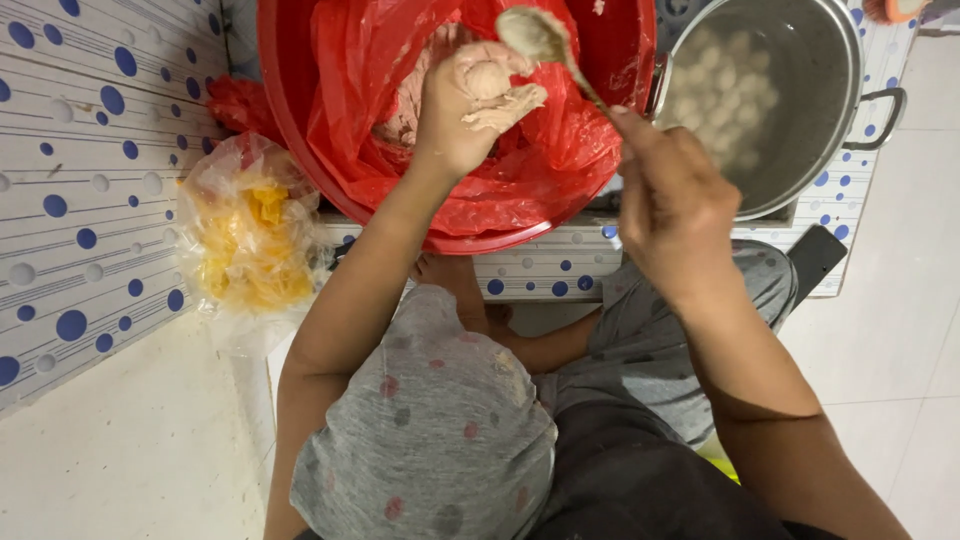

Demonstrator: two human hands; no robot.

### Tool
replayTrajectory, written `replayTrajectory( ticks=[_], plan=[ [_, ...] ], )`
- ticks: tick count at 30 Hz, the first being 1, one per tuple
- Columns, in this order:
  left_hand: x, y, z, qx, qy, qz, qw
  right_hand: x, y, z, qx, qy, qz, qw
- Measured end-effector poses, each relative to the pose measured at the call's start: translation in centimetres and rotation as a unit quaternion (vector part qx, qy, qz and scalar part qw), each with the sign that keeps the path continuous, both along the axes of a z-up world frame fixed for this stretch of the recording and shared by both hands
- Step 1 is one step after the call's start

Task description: A person forms meatballs by squeezing meat dough through their hand and using a spoon to drop them into a pot of water.

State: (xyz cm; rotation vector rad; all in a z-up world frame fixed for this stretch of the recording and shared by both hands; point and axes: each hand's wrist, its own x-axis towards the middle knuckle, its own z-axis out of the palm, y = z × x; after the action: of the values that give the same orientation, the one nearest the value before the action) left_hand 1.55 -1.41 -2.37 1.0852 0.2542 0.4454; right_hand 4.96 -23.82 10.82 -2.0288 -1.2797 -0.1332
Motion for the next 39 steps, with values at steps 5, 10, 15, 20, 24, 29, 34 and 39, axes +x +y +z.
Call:
replayTrajectory(
  ticks=[5, 10, 15, 20, 24, 29, 34, 39],
  plan=[
    [-0.3, 0.3, -0.3, 0.198, 0.07, -0.008, 0.978, -0.6, 1.4, -0.1, -0.057, -0.052, 0.01, 0.997],
    [-0.2, 0.0, -2.5, 0.068, 0.126, 0.0, 0.99, -1.2, 1.6, -1.8, -0.062, -0.01, 0.027, 0.998],
    [-1.3, -0.7, -1.9, 0.304, 0.303, 0.016, 0.903, -1.5, 1.4, -3.0, -0.053, 0.293, -0.087, 0.951],
    [-0.9, 0.6, -2.9, 0.505, 0.402, -0.075, 0.76, 0.3, -2.0, -2.5, 0.041, 0.639, -0.146, 0.754],
    [-0.9, 4.1, -10.4, 0.393, 0.439, -0.132, 0.797, 2.9, -6.7, -3.4, 0.081, 0.568, -0.192, 0.796],
    [0.0, 4.5, -16.7, 0.675, 0.404, -0.215, 0.578, 8.7, -14.2, -12.9, -0.049, 0.238, -0.302, 0.922],
    [0.1, 3.2, -23.5, 0.652, 0.366, -0.233, 0.622, 12.1, -18.0, -20.7, -0.088, 0.068, -0.303, 0.947],
    [0.1, 3.3, -25.7, 0.651, 0.375, -0.296, 0.59, 11.5, -17.5, -19.4, -0.034, 0.058, -0.319, 0.945]
  ],
)
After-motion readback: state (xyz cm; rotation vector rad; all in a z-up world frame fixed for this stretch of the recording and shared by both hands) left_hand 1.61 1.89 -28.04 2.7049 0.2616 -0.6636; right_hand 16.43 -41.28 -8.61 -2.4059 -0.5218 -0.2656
